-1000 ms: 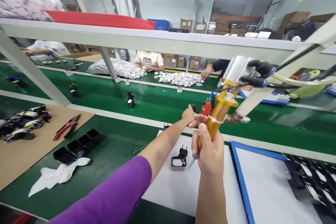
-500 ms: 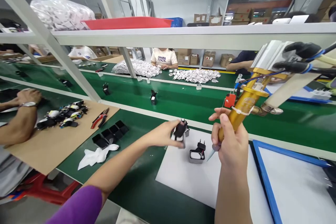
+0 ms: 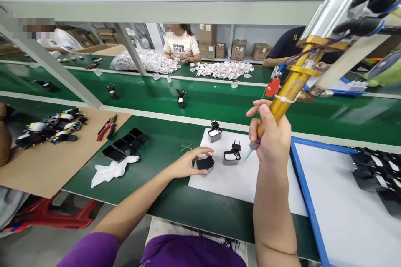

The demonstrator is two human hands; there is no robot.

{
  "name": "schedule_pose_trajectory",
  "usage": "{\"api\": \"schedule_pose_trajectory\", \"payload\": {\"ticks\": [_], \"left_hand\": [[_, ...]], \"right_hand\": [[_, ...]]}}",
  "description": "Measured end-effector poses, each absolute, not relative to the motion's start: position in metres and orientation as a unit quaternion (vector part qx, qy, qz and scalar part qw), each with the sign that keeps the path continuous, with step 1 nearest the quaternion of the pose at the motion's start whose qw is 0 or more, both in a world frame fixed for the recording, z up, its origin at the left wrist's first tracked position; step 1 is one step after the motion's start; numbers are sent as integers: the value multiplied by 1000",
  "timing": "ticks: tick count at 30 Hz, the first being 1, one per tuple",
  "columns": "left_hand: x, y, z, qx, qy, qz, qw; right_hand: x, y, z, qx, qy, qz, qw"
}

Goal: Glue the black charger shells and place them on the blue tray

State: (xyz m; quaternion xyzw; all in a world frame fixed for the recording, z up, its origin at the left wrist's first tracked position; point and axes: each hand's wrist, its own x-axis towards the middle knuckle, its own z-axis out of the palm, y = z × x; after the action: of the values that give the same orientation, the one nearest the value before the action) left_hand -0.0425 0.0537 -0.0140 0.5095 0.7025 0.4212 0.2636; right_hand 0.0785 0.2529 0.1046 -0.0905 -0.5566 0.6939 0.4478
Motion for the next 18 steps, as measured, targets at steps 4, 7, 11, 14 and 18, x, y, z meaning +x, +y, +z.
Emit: {"api": "schedule_pose_trajectory", "payload": {"ticks": [4,7,11,14,18], "left_hand": [[-48,48,-15,473,694,461,286],[-47,40,-16,419,720,485,268],[-27,26,-24,390,789,464,98],[-7,25,-34,404,819,406,20],[7,40,-41,396,863,312,35]], "right_hand": [[78,252,105,-92,-563,685,453],[78,252,106,-89,-565,682,457],[77,251,106,-84,-563,685,455],[77,251,107,-80,-562,685,456],[78,249,107,-77,-557,692,452]]}}
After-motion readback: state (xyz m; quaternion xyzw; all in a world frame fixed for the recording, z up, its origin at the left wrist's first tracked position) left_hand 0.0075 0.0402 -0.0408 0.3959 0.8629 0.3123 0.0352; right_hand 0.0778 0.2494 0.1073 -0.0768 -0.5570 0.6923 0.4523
